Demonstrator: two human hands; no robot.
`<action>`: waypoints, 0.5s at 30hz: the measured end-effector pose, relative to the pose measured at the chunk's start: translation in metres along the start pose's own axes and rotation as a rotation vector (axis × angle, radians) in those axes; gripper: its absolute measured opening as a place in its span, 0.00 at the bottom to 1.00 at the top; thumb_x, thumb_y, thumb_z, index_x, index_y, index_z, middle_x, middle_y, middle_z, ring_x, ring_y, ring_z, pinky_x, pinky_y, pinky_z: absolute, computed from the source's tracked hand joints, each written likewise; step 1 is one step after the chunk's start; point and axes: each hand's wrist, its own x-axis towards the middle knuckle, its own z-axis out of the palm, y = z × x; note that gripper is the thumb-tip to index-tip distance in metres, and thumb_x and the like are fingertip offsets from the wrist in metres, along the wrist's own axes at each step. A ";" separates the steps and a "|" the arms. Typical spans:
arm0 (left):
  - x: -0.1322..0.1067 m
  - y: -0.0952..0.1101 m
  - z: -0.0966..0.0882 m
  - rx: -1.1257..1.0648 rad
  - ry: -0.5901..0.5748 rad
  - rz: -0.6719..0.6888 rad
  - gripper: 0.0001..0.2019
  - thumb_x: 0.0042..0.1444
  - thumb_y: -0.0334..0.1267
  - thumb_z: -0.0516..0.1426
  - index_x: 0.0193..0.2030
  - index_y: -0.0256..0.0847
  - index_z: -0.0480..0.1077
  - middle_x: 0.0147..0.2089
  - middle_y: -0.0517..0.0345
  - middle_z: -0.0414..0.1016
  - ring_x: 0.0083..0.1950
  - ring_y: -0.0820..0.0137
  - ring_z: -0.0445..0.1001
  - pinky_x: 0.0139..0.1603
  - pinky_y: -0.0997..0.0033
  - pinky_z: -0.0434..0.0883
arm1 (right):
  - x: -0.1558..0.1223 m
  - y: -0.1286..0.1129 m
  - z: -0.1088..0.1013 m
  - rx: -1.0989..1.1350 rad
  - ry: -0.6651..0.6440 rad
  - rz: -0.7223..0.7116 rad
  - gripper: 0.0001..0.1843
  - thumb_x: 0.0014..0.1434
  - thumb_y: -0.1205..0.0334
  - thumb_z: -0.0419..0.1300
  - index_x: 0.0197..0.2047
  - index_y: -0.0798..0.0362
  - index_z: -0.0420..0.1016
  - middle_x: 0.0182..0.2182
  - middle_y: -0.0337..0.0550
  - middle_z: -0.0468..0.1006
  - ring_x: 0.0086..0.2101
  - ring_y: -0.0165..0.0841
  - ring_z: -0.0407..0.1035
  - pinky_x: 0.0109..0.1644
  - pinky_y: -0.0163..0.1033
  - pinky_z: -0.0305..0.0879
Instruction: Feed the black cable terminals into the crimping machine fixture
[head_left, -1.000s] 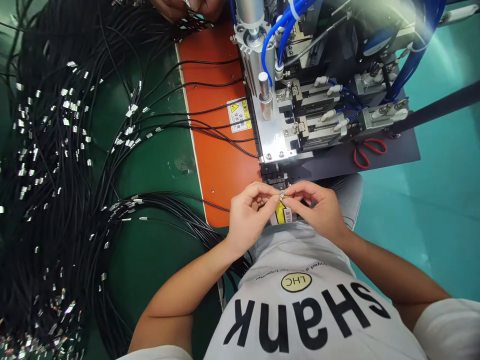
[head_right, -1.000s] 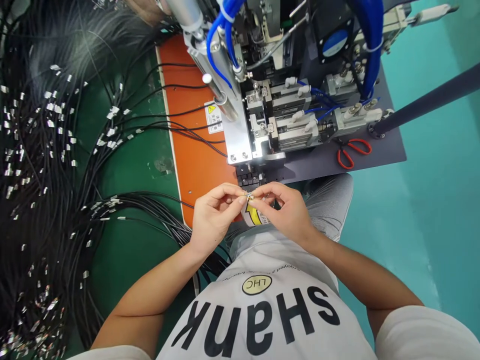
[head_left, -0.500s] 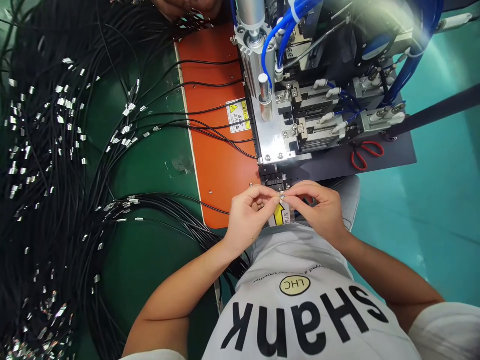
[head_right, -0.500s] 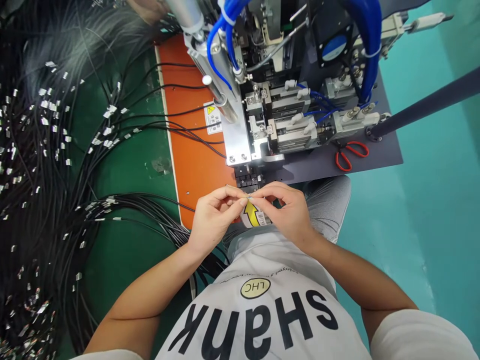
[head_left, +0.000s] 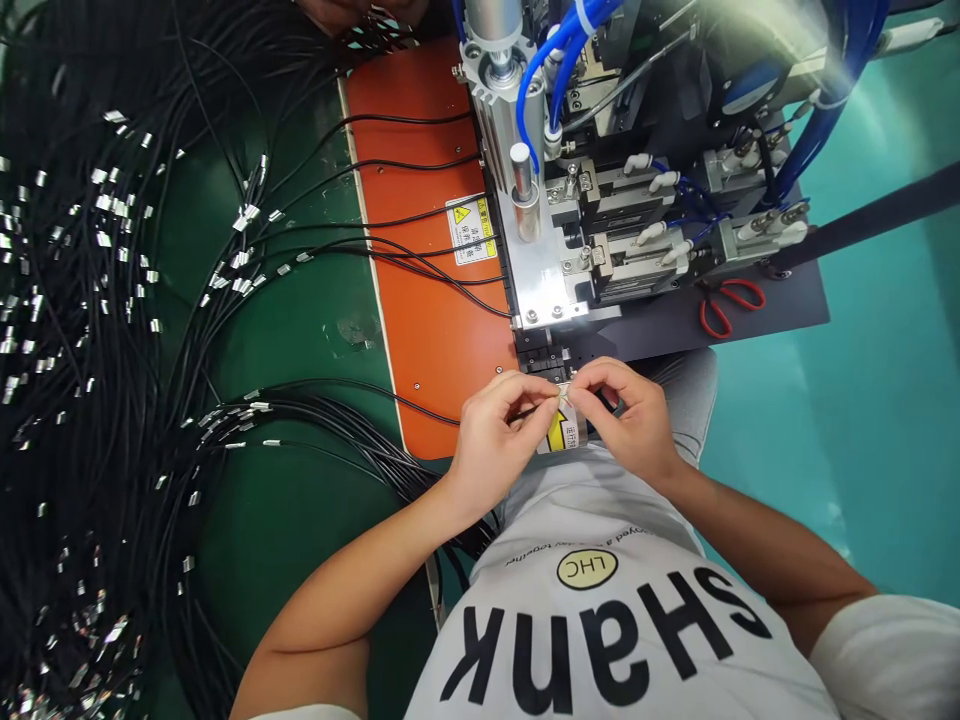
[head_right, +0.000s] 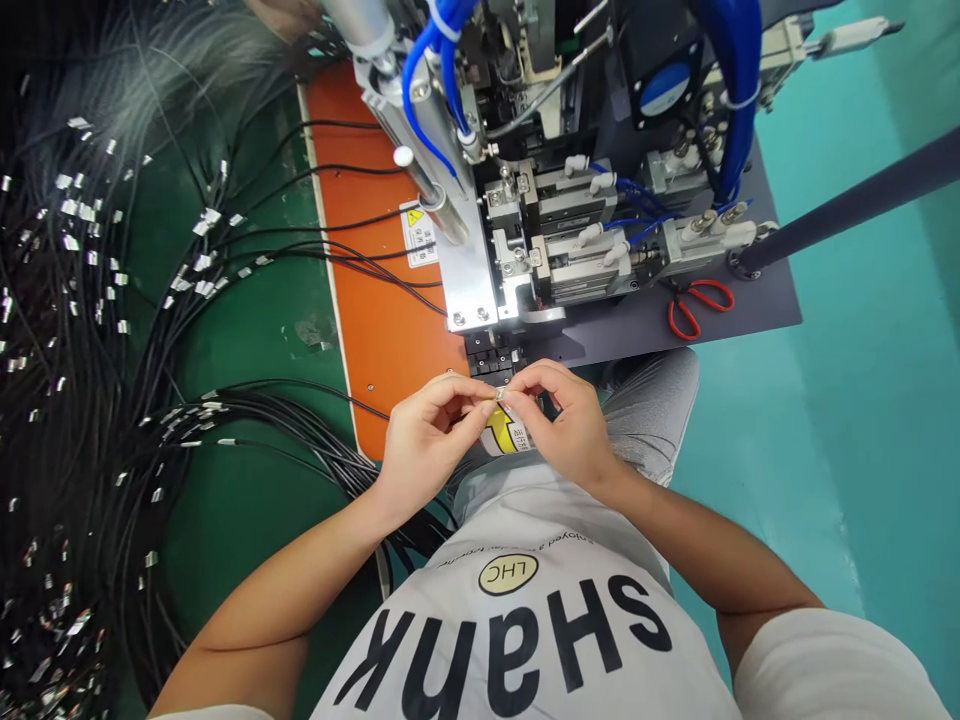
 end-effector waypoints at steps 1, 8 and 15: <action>-0.001 -0.001 -0.001 0.061 -0.005 0.049 0.05 0.60 0.36 0.61 0.42 0.40 0.75 0.38 0.56 0.73 0.36 0.73 0.71 0.34 0.74 0.71 | 0.000 0.002 -0.001 0.002 0.004 0.014 0.05 0.61 0.69 0.62 0.33 0.51 0.75 0.31 0.38 0.75 0.32 0.30 0.67 0.34 0.38 0.61; 0.009 0.000 -0.002 0.108 -0.071 0.085 0.08 0.60 0.37 0.61 0.45 0.42 0.77 0.41 0.55 0.76 0.39 0.71 0.74 0.37 0.73 0.72 | 0.003 0.009 -0.004 0.079 -0.008 0.093 0.04 0.62 0.67 0.61 0.34 0.51 0.74 0.31 0.38 0.73 0.32 0.30 0.67 0.36 0.38 0.62; 0.019 0.012 0.003 -0.131 -0.078 -0.188 0.07 0.56 0.40 0.64 0.36 0.38 0.76 0.33 0.57 0.76 0.29 0.75 0.71 0.27 0.77 0.70 | 0.001 0.003 -0.003 0.062 0.008 0.077 0.04 0.61 0.65 0.62 0.33 0.50 0.75 0.31 0.38 0.75 0.33 0.31 0.67 0.36 0.39 0.62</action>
